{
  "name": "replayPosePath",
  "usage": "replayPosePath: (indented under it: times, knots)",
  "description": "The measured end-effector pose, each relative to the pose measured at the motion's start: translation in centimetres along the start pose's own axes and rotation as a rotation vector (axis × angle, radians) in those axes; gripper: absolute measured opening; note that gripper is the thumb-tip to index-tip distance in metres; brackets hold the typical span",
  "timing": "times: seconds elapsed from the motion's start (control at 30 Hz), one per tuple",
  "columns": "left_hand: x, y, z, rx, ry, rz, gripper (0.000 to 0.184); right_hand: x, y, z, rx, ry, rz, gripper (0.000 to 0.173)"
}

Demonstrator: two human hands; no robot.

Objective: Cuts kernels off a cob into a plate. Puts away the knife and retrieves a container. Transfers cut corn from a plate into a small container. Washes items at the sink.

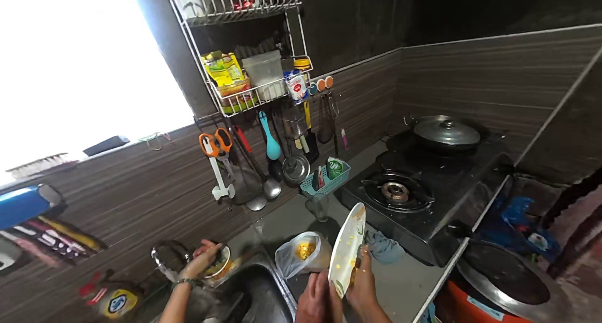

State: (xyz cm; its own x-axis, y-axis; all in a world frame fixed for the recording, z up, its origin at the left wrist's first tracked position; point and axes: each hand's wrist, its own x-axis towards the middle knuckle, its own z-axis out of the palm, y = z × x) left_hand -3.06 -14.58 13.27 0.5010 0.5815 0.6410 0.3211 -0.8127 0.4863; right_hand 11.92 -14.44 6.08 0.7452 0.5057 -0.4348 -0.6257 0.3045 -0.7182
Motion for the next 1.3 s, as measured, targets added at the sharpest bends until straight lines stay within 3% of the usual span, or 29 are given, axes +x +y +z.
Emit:
replayPosePath:
  times: [0.07,0.13,0.2,0.3,0.4,0.53,0.6,0.7,0.83,1.0,1.07,1.2,1.3]
  knots:
    - [0.0,0.1,0.4,-0.026,0.039,-0.021,0.027,0.0,0.7,0.0,-0.325,0.035,-0.151,0.057]
    - [0.3,0.3,0.1,-0.073,0.086,-0.066,0.027,0.4,1.3,-0.5,-0.481,0.050,-0.247,0.047]
    - [0.8,0.5,-1.0,-0.070,0.116,-0.116,0.027,0.8,1.9,-1.1,-0.490,0.022,-0.286,0.041]
    - [1.0,0.0,-3.2,-0.067,0.183,-0.137,0.024,0.6,2.0,-1.5,-0.285,-0.041,-0.144,0.040]
    - [0.7,-1.0,-5.2,-0.126,0.242,-0.146,0.023,0.5,1.1,-1.5,-0.018,-0.148,0.053,0.057]
    - [-0.5,-1.3,-7.1,-0.219,0.250,-0.205,0.019,-0.7,-0.3,-0.4,-0.049,-0.356,0.104,0.085]
    - [-1.1,-1.1,-7.8,-0.179,0.235,-0.219,0.019,-1.4,0.2,0.1,-0.186,-0.350,0.063,0.077]
    - [-1.9,-0.4,-8.6,-0.115,0.185,-0.210,0.018,-2.9,1.3,0.3,-0.484,-0.376,-0.084,0.041]
    - [-2.9,0.4,-9.7,-0.146,0.157,-0.234,0.015,-3.8,2.1,0.5,-0.787,-0.404,-0.203,0.039]
    - [-4.6,0.2,-11.6,-0.278,0.254,-0.378,0.016,-4.3,3.4,0.4,-0.834,-0.451,-0.282,0.032]
    - [-5.2,0.1,-12.6,-0.351,0.341,-0.480,0.017,-4.8,3.6,0.6,-0.703,-0.470,-0.202,0.030]
    - [-6.2,-1.4,-14.1,-0.478,0.522,-0.651,0.020,-4.6,3.6,0.0,-0.290,-0.460,0.285,0.036]
    - [-7.8,-4.0,-14.1,-0.565,0.667,-0.760,0.022,-4.0,2.7,-1.4,-0.154,-0.477,0.537,0.035]
